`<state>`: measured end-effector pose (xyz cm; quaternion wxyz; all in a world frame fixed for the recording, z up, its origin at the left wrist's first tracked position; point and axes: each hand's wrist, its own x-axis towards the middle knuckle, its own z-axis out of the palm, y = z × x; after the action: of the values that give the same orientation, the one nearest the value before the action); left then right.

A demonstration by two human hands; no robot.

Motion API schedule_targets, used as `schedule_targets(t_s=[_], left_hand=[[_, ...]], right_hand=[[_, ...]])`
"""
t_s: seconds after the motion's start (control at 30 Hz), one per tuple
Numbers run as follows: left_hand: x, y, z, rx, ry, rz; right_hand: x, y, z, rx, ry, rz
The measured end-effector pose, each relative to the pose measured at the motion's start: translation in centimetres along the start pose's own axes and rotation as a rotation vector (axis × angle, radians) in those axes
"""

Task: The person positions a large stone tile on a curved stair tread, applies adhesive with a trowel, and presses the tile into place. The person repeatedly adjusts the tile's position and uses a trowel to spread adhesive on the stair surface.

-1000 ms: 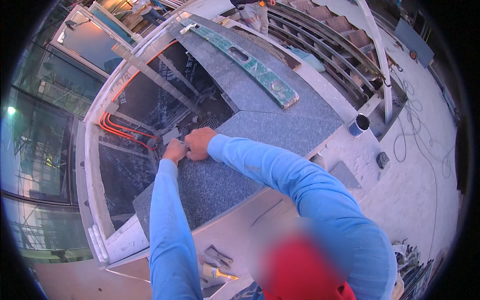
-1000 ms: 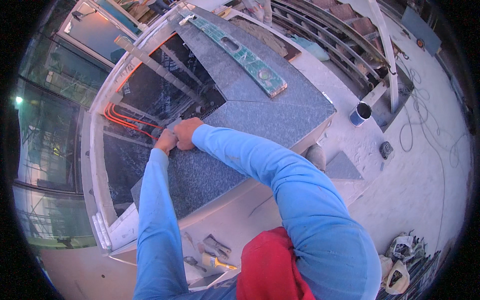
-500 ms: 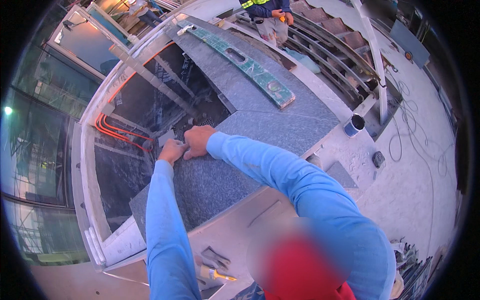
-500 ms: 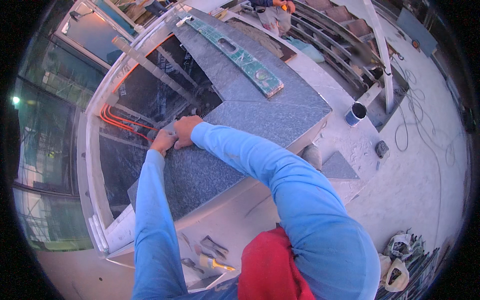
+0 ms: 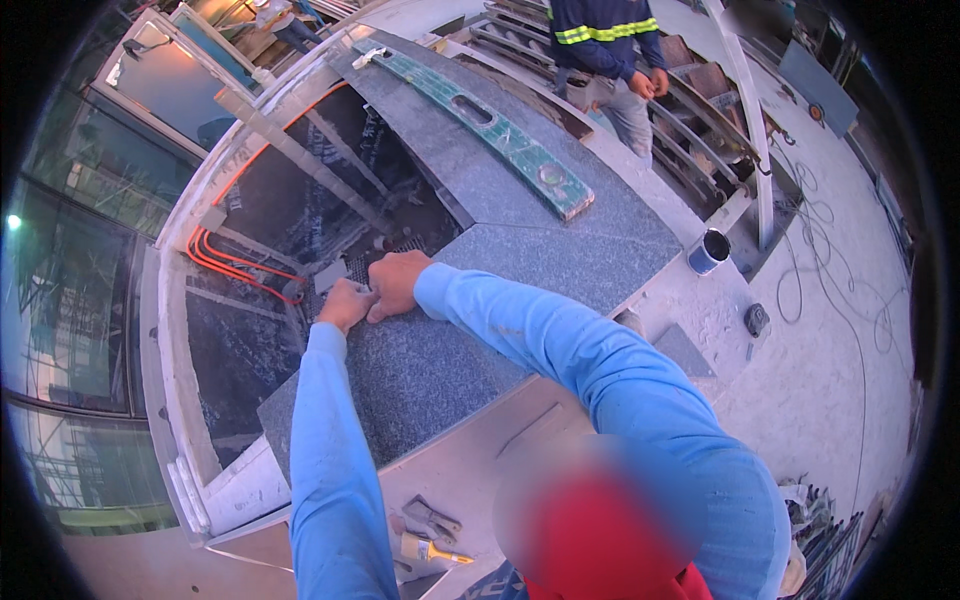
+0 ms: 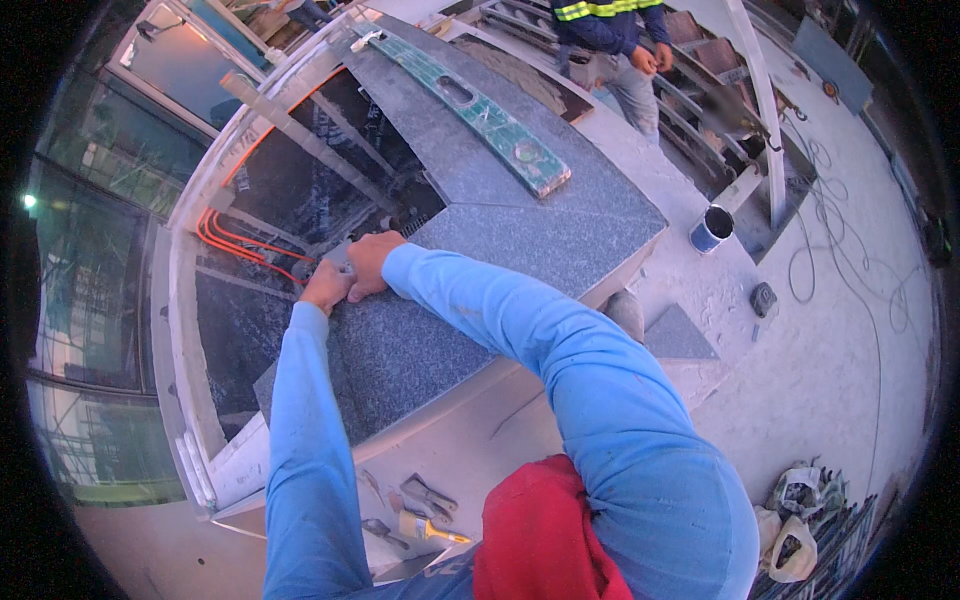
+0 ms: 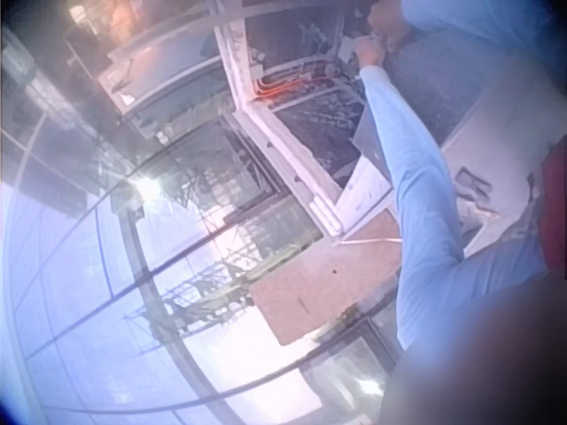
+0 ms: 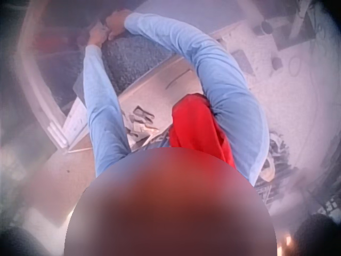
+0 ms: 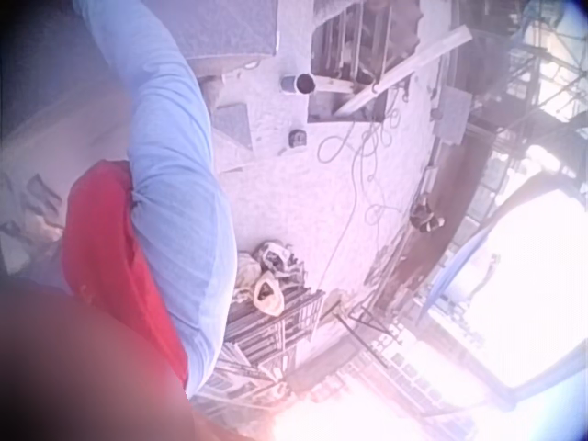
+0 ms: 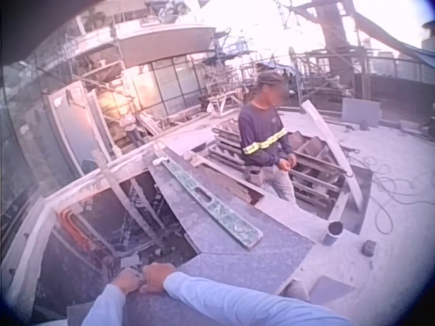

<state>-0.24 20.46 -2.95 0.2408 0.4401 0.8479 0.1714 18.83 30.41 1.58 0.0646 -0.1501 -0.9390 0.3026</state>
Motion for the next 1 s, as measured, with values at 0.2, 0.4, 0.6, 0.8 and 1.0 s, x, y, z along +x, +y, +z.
schedule_targets(t_s=[0.2, 0.4, 0.6, 0.8, 1.0], left_hand=[[0.0, 0.1, 0.2, -0.038, -0.024, 0.007], [-0.7, 0.6, 0.2, 0.025, 0.028, 0.053], [-2.1, 3.0, -1.2, -0.059, 0.063, 0.015], [-4.5, 4.4, -2.2, 0.048, 0.249, 0.187], [-12.4, 0.8, -3.1, 0.206, 0.436, 0.263]], right_hand=[[0.0, -0.2, -0.1, -0.032, -0.022, 0.019], [-0.2, -0.6, -0.5, -0.032, -0.105, 0.071], [-0.3, -0.3, -0.4, -0.030, -0.040, 0.034], [-1.1, -0.8, -0.9, -0.090, -0.063, 0.015], [-6.2, 0.4, -2.0, -0.387, 0.145, 0.032]])
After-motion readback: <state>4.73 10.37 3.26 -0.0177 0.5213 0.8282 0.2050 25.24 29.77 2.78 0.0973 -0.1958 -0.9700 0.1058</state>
